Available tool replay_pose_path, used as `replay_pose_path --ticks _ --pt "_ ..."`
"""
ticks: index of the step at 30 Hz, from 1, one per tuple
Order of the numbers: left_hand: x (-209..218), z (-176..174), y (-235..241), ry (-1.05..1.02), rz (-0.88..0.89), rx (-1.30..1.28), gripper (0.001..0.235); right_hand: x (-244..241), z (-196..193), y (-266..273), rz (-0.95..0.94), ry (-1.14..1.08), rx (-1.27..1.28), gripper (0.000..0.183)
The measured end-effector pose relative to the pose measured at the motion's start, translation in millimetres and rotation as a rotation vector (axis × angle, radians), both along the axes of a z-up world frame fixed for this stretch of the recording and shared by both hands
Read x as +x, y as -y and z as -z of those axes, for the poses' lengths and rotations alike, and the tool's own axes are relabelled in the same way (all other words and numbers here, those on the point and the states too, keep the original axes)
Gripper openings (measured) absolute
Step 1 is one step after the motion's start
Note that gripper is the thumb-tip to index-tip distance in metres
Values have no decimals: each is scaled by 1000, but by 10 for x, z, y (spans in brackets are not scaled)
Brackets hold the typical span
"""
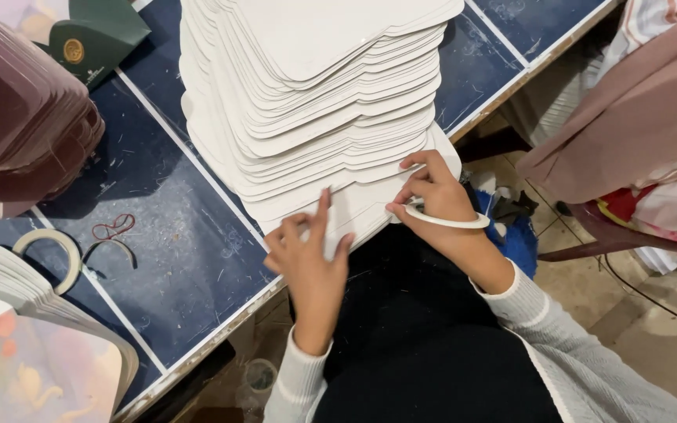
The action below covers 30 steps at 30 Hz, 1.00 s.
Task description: Applying double-sided tape to the edges of paper cards in a repetitive assembly process.
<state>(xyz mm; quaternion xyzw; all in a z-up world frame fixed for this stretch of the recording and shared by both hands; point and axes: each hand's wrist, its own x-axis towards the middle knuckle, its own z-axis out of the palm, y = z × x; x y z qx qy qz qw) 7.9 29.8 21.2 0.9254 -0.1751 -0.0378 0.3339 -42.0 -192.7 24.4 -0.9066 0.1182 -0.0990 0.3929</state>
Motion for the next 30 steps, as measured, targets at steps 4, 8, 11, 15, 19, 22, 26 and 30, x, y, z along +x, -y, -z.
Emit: replay_pose_path --ticks 4,8,11,15,19,22,26,30 --pt "45 -64 226 39 144 -56 80 -9 32 29 -44 108 -159 11" --pt "103 36 334 423 141 158 66 47 -177 -16 -7 228 -231 14" --pt "293 136 380 599 66 257 64 143 -122 -33 7 292 -294 16" --pt "524 266 330 670 73 268 76 231 -14 -38 -56 299 -298 9" --pt "254 193 166 497 227 123 72 196 47 44 -94 281 -196 3" --pt "36 204 156 408 283 140 48 185 121 84 -91 275 -270 8" --pt "-39 260 246 444 315 98 47 116 229 26 -100 326 -293 5" --pt "1 214 386 481 327 78 50 -13 264 -37 -98 420 -343 6"
